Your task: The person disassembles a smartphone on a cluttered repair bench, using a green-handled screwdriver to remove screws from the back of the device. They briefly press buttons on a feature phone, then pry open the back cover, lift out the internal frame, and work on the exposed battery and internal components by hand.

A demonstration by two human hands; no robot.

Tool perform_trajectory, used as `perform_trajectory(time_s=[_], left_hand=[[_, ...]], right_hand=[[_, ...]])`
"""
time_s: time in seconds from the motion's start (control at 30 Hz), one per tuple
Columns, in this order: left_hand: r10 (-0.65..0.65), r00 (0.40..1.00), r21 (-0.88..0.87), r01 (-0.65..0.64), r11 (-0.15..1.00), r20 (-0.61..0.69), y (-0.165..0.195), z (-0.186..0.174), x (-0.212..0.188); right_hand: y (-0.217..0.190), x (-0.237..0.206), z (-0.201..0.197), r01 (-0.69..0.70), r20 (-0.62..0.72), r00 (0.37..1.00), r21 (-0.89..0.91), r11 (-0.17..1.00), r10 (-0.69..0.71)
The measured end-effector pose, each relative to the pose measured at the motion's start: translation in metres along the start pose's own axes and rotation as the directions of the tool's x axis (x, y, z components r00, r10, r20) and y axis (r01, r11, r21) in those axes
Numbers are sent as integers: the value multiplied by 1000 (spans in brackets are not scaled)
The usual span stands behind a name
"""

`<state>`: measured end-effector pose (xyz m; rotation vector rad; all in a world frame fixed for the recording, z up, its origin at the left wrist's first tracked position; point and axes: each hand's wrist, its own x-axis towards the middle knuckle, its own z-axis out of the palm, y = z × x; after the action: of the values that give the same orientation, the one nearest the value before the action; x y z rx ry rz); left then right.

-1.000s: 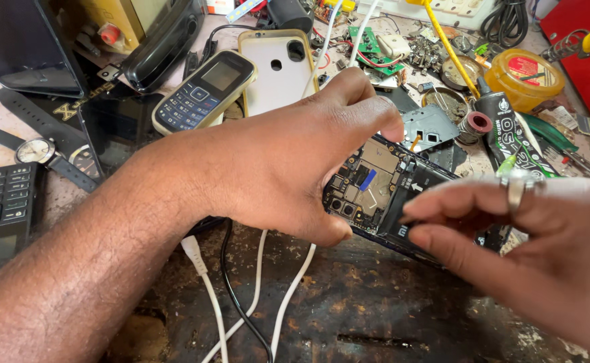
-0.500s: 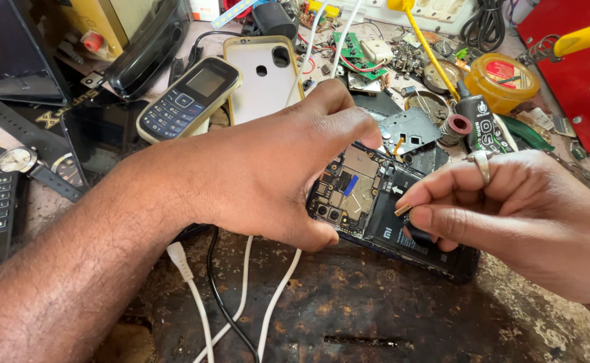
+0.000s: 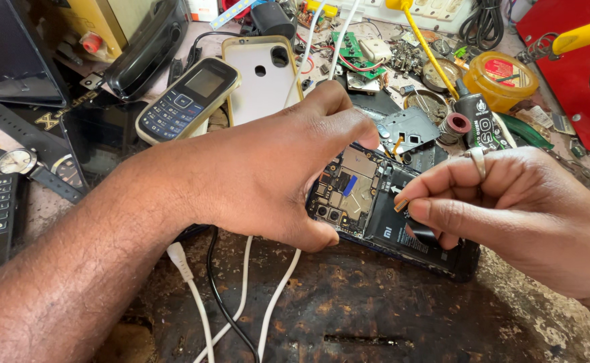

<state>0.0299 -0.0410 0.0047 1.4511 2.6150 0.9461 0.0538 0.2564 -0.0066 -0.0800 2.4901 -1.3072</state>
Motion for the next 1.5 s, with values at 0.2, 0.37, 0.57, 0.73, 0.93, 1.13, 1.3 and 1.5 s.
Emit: perform_trajectory(time_s=[0.2,0.37,0.57,0.73,0.93,1.13,1.3,1.5], left_hand=[[-6,1000,-15,6,1000,7,0,1,0],[-66,997,-11,66,998,40,2,3,2],[-135,987,29,133,991,83,5,6,6],[-208,968,100,195,976,139,7,9,7],[-34,994,77,26,997,107,6,9,3],[-37,988,88,24,996,149,3,15,3],[-43,996,31,41,999,78,3,16,4],[-276,961,-190,266,945,-27,15,19,16]], right_hand=[[-2,-1,1,39,20,999,16,999,-39],[-7,0,5,-55,-22,998,-43,998,54],[-6,0,6,-25,-4,1000,-45,999,25],[0,0,4,8,64,998,4,1000,-8],[-2,-4,5,-26,154,988,-13,1000,28],[-5,-4,9,-84,180,980,-34,996,89],[-2,-3,11,-33,178,984,31,999,27],[-5,4,3,-50,109,992,-65,997,57]])
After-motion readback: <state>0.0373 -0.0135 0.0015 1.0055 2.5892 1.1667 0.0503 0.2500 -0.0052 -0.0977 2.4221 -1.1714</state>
